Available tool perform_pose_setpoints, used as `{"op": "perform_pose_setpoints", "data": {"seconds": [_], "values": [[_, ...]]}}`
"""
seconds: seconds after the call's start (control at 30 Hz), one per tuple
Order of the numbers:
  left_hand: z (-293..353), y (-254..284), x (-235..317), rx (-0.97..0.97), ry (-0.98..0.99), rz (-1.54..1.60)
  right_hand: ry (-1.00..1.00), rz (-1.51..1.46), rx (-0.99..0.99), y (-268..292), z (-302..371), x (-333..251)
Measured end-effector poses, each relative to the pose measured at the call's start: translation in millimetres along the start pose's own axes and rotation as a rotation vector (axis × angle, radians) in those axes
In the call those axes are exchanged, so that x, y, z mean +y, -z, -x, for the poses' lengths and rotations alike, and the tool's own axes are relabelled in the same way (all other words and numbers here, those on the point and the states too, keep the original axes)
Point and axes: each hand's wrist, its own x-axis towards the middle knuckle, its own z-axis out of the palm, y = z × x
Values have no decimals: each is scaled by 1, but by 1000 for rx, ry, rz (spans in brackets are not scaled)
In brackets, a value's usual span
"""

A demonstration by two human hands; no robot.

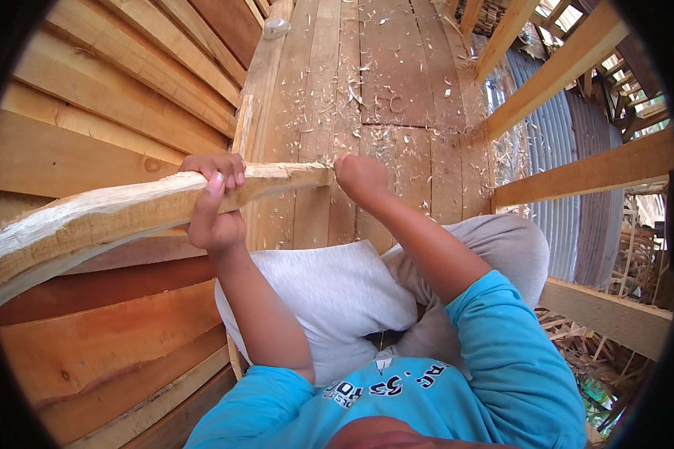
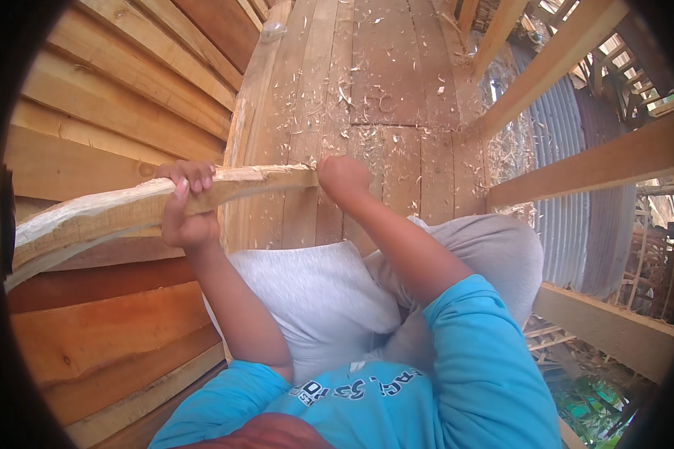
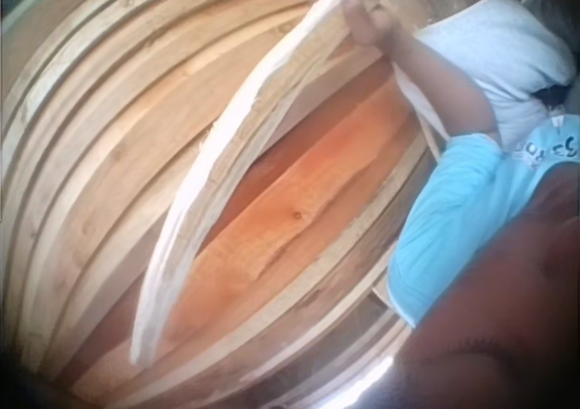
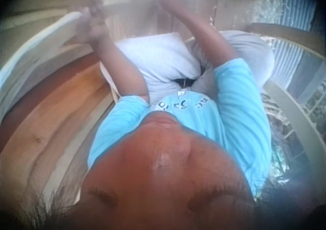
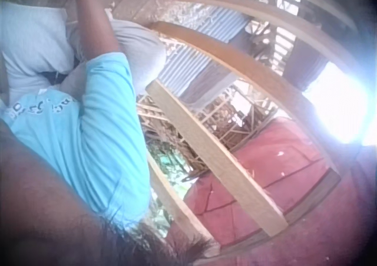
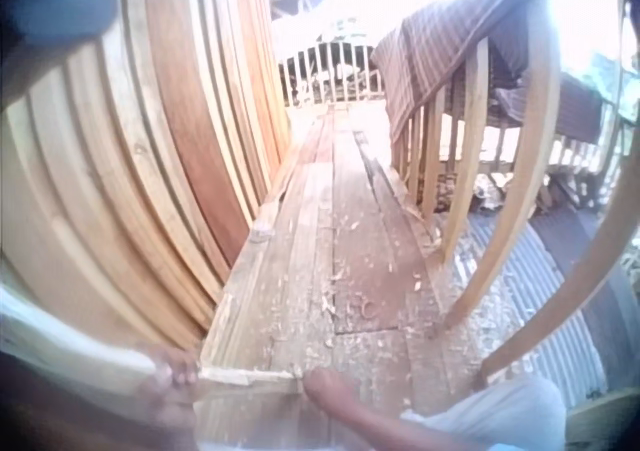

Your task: The person carves a long piece of wood using a knife, removing shavings and shaping the surface. They rotate the wood and adjust their grip to work on different sections while sitting on a wooden floor.

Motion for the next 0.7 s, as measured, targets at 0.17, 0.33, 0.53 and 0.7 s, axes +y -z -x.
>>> {"op": "perform_pose_setpoints", "data": {"seconds": [0.17,0.33,0.53,0.7], "values": [[2,-1,0,-36,-4,-25,92,75,145,-9,0,9],[3,1,-1,-41,1,7,-82,46,53,1,-13,22],[-1,3,-4,32,-54,54,-21,-273,-90,2,-19,2],[0,9,-2,63,-31,61,-205,-229,-242,7,-17,7]]}}
